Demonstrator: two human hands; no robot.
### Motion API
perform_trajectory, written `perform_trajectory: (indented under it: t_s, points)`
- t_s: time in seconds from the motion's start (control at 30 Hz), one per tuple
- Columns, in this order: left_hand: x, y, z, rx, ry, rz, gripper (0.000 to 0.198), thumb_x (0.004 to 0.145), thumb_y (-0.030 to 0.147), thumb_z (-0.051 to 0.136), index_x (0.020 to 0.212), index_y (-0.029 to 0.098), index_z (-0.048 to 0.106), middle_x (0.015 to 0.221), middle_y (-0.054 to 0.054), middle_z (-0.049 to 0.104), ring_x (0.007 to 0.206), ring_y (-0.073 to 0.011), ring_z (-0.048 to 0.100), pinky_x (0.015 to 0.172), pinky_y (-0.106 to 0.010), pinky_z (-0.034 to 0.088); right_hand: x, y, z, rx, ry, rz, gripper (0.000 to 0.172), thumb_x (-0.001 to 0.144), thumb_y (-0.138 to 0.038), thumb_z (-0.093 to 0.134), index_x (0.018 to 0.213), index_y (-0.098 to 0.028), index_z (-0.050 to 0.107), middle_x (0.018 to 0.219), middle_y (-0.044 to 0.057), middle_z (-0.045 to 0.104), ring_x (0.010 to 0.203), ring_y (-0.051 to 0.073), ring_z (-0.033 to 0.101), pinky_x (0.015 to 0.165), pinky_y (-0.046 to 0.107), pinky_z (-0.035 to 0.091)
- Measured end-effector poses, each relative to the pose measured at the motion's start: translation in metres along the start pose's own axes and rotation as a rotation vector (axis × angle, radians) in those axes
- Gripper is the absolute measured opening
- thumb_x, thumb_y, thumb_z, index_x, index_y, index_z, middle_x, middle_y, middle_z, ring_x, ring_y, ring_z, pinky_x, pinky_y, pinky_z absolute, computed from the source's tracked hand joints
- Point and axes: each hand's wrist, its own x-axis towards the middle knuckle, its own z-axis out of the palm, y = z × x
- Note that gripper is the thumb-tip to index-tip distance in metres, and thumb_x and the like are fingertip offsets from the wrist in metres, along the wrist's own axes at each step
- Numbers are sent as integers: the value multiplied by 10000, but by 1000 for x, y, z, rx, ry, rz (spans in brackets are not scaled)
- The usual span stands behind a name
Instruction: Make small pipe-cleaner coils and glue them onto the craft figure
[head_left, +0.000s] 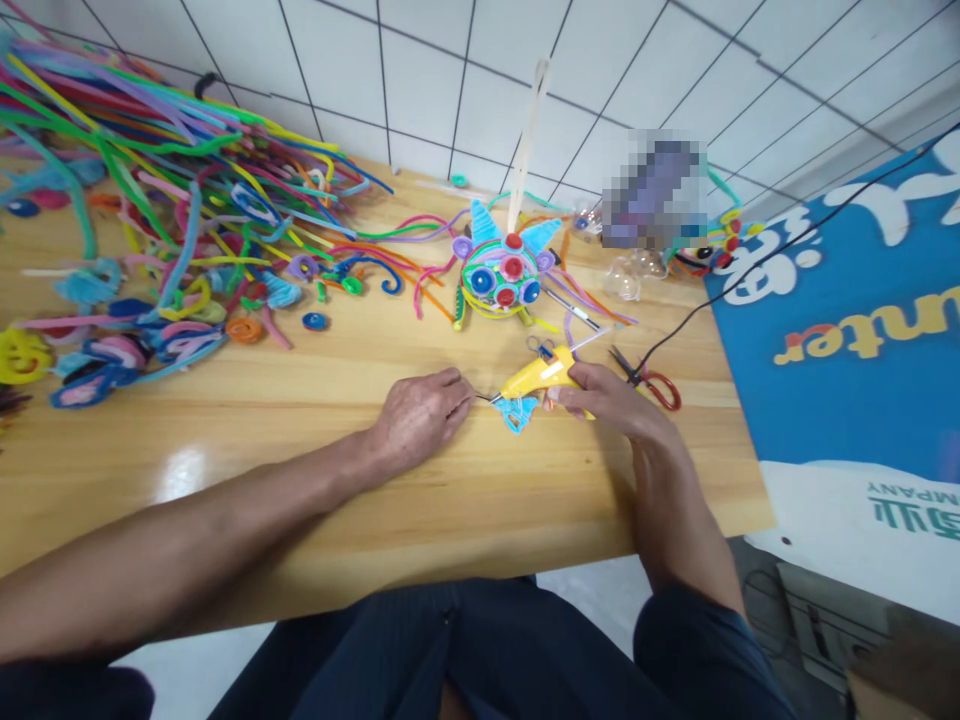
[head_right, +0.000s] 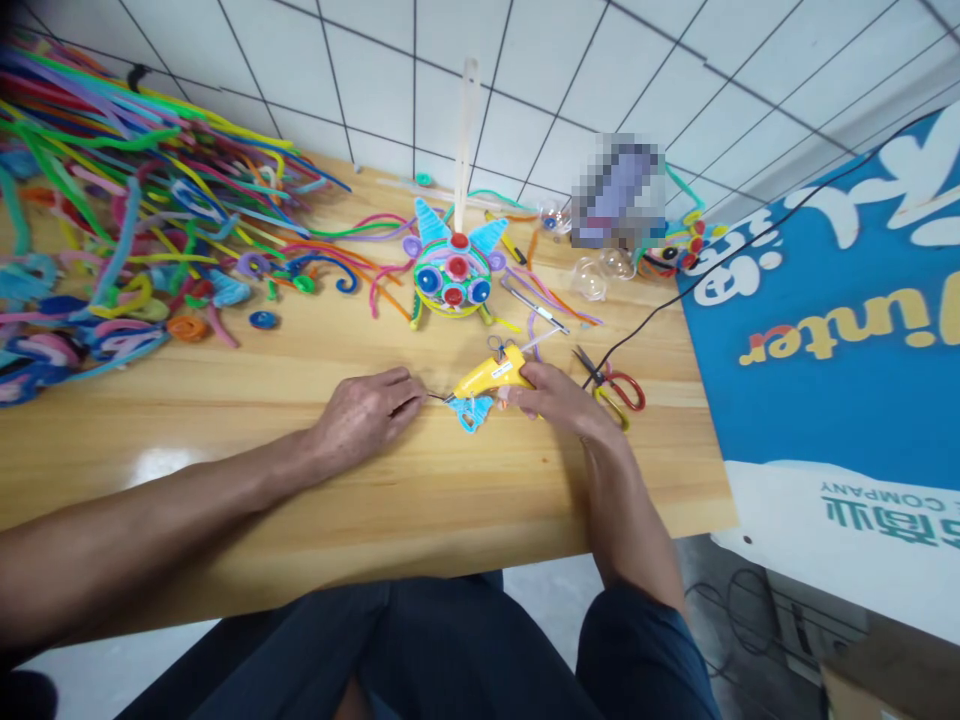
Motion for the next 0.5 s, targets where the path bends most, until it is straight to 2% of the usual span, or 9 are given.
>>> perform_trajectory:
  t_s: [0.27, 0.5]
  points:
    - [0, 0, 2, -6, 20, 12, 267, 1041, 235, 494, 967, 191, 747, 941, -48, 740, 817, -189, 703, 613, -297, 448, 2, 2, 1, -2, 9, -47, 360, 816, -547, 671, 791, -189, 703, 686, -2, 600, 608, 142, 494, 565, 283, 354]
    - [-2, -3, 2, -66, 61, 55, 260, 1044, 215, 496, 962, 182, 741, 914, -50, 728, 828, -180, 693, 643, -270, 471, 1, -4, 2, -29, 22, -53, 378, 822, -556, 658, 760, -185, 696, 622, -15, 556, 591, 139, 473, 562, 282, 329]
